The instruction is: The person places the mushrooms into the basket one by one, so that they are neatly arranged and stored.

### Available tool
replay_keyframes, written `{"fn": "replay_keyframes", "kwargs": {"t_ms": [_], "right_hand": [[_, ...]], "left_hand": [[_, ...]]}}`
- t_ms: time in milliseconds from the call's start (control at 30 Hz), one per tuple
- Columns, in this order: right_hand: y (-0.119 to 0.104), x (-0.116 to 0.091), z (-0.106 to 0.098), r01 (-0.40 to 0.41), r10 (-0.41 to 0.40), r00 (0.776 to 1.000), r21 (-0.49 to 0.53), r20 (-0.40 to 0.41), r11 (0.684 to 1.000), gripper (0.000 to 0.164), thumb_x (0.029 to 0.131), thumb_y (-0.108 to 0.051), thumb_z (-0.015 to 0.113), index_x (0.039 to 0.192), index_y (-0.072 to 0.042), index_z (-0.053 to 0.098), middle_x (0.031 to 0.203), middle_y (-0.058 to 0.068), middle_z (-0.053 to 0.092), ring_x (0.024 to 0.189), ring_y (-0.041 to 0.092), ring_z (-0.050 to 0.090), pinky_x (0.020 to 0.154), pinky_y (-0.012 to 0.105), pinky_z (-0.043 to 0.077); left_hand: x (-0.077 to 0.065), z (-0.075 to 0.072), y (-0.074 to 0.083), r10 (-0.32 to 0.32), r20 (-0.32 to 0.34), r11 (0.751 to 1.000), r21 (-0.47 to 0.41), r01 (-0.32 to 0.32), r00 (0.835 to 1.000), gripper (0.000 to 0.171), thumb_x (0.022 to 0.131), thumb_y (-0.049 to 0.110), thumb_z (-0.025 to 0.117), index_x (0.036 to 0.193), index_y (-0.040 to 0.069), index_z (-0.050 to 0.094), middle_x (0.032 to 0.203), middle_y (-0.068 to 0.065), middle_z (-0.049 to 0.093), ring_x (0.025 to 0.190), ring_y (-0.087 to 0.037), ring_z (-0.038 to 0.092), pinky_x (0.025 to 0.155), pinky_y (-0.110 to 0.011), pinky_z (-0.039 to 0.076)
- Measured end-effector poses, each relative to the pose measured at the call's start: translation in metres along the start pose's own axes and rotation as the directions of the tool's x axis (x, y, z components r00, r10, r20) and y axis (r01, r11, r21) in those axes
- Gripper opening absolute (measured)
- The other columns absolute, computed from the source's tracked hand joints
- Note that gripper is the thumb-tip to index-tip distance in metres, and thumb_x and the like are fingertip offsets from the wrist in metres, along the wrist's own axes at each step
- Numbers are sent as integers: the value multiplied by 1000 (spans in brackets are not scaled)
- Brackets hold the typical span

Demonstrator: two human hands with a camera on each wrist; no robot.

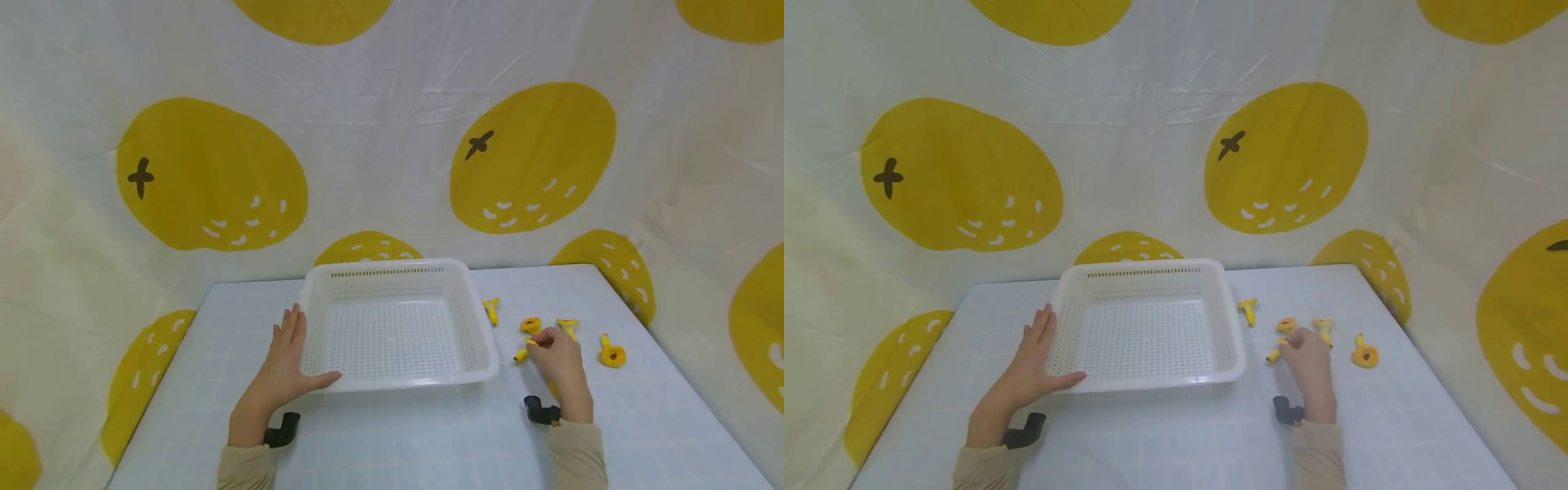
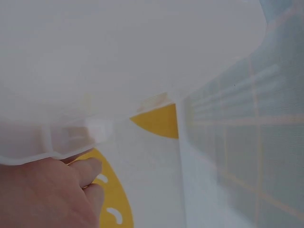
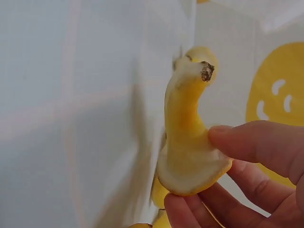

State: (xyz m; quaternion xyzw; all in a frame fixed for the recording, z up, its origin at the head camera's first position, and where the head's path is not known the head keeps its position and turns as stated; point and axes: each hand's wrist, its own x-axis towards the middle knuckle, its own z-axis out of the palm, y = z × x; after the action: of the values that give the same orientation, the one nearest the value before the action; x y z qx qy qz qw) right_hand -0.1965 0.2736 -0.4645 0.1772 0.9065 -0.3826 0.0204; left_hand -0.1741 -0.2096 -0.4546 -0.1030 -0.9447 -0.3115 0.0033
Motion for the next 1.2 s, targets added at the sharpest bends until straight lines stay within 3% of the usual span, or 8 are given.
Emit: {"fn": "replay_keyframes", "kwargs": {"t_ms": [167,367,733,1200], "right_hand": [[-2,-1,-2,0,0,1000,29,-18,1000,28,94,-15,61,116,2,60,114,24,59,98,36,54,86,50,49],[-2,2,-3,-32,35,998,64,-50,997,31,96,-18,61,120,1,60,127,25,55,109,40,54,94,54,49],[-4,1,-5,-53,68,991,133,-113,990,35,96,-21,58,125,0,58,129,24,52,112,40,51,97,53,49],[-15,-3,-8,15,47,970,253,-239,967,32,95,-22,61,123,-7,65,129,13,60,111,26,57,91,33,53]], "left_hand": [[0,1,0,19,-13,1000,-8,-19,1000,138,68,63,82,157,-1,-2,165,-11,-13,149,-35,-16,115,-67,4],[-1,1,3,-3,-3,1000,-6,3,1000,139,68,64,82,157,0,-3,165,-11,-14,149,-38,-15,114,-69,6],[-2,1,3,14,-13,1000,9,-14,1000,137,69,62,82,157,-3,-1,165,-14,-12,149,-38,-15,115,-67,2],[1,0,1,23,-16,999,29,-23,1000,137,69,61,82,157,-3,-1,165,-14,-12,149,-39,-14,116,-66,2]]}}
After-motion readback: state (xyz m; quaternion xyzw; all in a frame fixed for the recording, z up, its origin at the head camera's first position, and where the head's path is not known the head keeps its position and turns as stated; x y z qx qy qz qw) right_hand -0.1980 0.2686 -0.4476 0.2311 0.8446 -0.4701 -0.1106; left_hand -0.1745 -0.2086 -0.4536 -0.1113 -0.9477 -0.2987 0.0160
